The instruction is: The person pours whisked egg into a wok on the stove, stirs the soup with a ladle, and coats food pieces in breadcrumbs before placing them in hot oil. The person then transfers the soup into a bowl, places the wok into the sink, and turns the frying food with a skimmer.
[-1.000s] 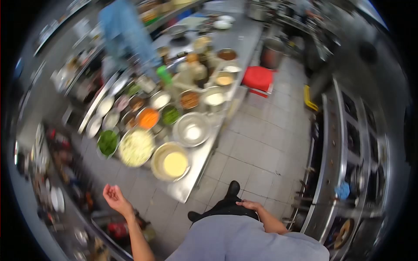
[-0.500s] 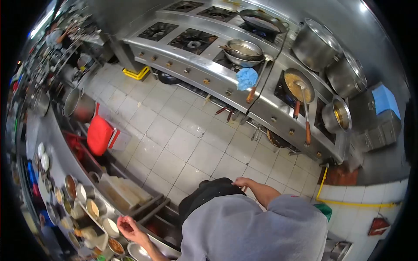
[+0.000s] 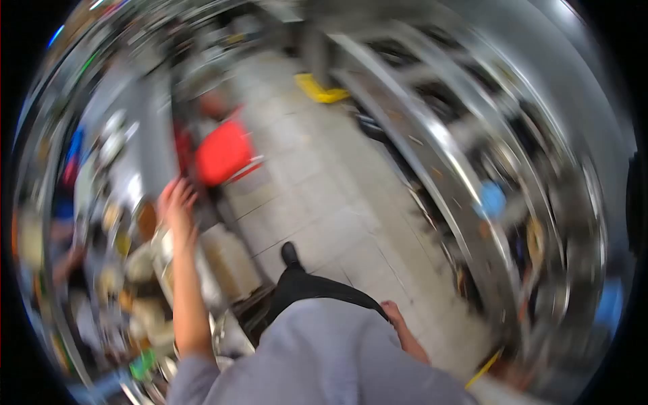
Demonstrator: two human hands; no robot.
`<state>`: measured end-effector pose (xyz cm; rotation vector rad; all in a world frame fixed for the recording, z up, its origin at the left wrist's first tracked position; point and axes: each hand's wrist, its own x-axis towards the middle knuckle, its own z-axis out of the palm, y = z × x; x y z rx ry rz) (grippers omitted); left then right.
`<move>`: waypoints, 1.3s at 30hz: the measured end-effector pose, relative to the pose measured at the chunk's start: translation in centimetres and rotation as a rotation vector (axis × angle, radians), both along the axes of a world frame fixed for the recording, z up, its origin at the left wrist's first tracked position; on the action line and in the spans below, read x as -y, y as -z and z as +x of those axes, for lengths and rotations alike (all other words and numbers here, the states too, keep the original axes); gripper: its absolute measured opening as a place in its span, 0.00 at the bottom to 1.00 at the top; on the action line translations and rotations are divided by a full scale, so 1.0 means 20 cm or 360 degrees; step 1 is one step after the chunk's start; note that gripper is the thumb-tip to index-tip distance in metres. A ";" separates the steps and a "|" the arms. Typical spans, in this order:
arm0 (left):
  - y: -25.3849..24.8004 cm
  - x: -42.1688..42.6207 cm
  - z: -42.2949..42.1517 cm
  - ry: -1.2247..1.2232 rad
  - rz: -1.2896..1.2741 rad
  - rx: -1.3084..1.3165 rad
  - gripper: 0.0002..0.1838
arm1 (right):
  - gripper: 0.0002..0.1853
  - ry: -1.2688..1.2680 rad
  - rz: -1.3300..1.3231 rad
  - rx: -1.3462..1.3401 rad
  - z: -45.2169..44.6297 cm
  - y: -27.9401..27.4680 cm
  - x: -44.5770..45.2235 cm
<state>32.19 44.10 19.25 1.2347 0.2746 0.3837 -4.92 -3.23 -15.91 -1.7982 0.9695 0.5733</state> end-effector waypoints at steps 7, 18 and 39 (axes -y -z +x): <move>0.02 -0.99 0.88 -0.0529 -0.0576 0.0082 0.13 | 0.19 -0.0457 0.0215 0.0323 0.57 0.14 -0.17; 0.54 -1.82 1.11 -0.1000 -0.1159 -0.0287 0.19 | 0.17 -0.0372 0.0107 -0.0179 1.17 -0.35 -0.43; 1.06 -2.02 1.41 -0.1281 -0.0103 -0.0886 0.12 | 0.24 0.0129 -0.0267 -0.0196 1.04 -0.46 -0.35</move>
